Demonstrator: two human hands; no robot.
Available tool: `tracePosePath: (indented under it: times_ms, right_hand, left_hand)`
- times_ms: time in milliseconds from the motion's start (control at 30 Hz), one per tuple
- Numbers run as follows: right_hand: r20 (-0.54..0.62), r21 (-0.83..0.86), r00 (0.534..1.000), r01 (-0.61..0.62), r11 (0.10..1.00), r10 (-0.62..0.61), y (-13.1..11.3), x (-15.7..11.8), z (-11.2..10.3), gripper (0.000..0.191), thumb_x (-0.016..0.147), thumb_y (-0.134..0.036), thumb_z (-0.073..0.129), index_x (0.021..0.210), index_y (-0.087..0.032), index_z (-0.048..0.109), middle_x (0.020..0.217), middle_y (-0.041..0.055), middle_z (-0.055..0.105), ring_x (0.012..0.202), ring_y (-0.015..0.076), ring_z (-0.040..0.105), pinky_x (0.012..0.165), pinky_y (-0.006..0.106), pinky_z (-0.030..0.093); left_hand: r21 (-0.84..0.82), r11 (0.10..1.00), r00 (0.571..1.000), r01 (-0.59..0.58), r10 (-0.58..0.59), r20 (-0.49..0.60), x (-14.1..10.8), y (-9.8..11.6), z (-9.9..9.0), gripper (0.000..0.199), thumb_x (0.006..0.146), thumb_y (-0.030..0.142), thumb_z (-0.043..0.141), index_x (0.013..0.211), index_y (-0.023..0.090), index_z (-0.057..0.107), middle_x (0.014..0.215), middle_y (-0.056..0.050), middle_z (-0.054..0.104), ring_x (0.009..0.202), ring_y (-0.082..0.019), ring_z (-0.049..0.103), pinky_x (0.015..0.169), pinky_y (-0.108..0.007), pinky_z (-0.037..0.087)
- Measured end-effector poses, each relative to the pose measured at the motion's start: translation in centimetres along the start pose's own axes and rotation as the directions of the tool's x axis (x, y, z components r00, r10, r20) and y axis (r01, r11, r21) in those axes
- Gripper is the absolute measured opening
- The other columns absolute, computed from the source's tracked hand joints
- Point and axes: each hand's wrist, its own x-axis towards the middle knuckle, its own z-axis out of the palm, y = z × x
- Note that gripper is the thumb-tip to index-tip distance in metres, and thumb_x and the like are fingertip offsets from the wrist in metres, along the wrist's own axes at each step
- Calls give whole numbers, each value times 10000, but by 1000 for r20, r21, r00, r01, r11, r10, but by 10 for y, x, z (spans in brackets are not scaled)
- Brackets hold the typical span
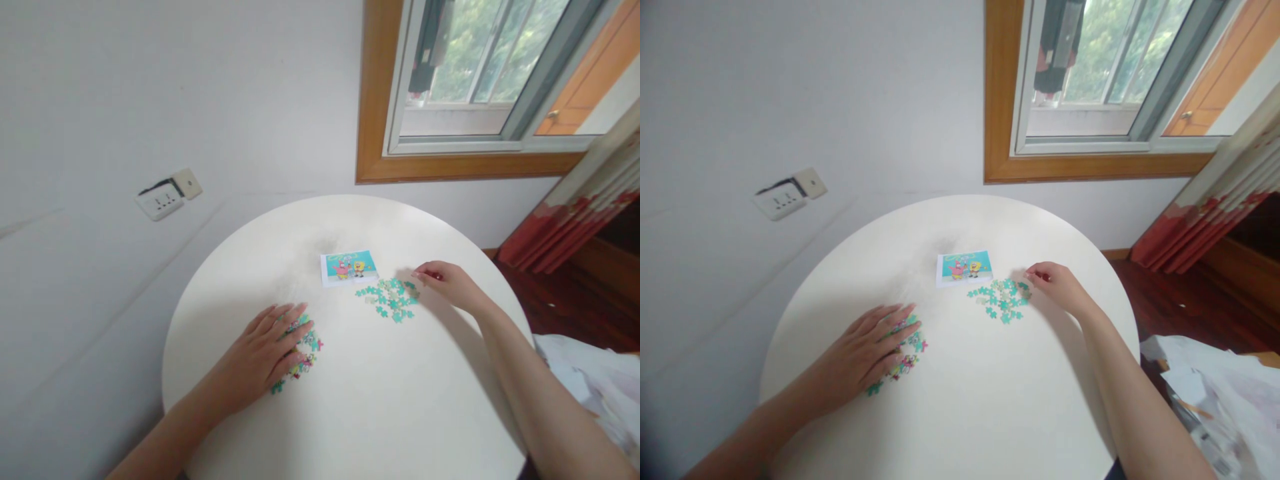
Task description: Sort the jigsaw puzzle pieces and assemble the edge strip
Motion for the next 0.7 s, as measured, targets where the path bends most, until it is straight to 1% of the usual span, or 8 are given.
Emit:
tracePosePath:
  times_ms: [100, 200, 333, 433, 567, 633, 700]
  right_hand:
    - [6, -4, 1000, -10, 1000, 10, -1, 0, 0, 329, 838, -458, 527, 828, -202, 732, 760, 43, 709, 667, 188, 581, 615, 294, 419]
    - [15, -12, 1000, -19, 1000, 19, 0, 0, 1, 328, 837, -458, 528, 839, -204, 737, 756, 43, 702, 663, 189, 579, 615, 296, 416]
    - [24, 10, 1000, -14, 1000, 14, 1, 0, 2, 331, 840, -454, 525, 846, -200, 737, 754, 46, 698, 669, 191, 578, 615, 296, 414]
    - [28, 13, 1000, -5, 1000, 5, 2, 0, 3, 323, 843, -445, 525, 855, -199, 735, 758, 46, 696, 669, 188, 577, 615, 295, 414]
    - [18, 11, 1000, 0, 1000, 0, 0, 0, 2, 327, 840, -448, 529, 857, -195, 736, 755, 49, 697, 666, 191, 580, 618, 298, 418]
    - [17, 18, 1000, -1, 1000, 0, -2, 0, 1, 329, 840, -451, 527, 843, -195, 735, 759, 52, 702, 671, 193, 583, 624, 300, 422]
    - [20, 23, 1000, 3, 1000, -3, -5, -1, 0, 330, 843, -449, 519, 821, -197, 731, 760, 52, 705, 673, 192, 582, 627, 300, 423]
  left_hand:
    - [-2, 1000, 1000, -13, 13, 11, 3, 3, 2, 453, 979, 366, 489, 1428, 308, 476, 1548, -44, 386, 1389, -271, 391, 1166, -464, 314]
    - [-29, 999, 1000, -17, 17, 21, 13, 7, 5, 453, 987, 373, 472, 1434, 303, 467, 1559, -56, 364, 1402, -279, 369, 1164, -483, 312]
    - [-31, 999, 999, -9, 10, 37, 38, 11, 9, 444, 997, 401, 442, 1425, 291, 477, 1556, -91, 361, 1408, -293, 356, 1158, -516, 290]
    - [-41, 999, 999, 8, -6, 47, 60, 15, 14, 466, 998, 454, 417, 1416, 261, 492, 1541, -134, 376, 1388, -310, 382, 1138, -528, 298]
    - [-81, 997, 999, 18, -14, 49, 82, 20, 21, 506, 993, 512, 396, 1409, 243, 500, 1544, -139, 367, 1382, -321, 374, 1131, -527, 292]
    - [-105, 994, 999, 15, -10, 46, 89, 19, 22, 497, 996, 507, 391, 1406, 249, 504, 1541, -133, 369, 1380, -316, 370, 1124, -517, 303]
    - [-140, 990, 999, 13, -8, 37, 92, 15, 22, 448, 1011, 451, 380, 1390, 258, 520, 1518, -119, 402, 1360, -295, 390, 1112, -502, 325]
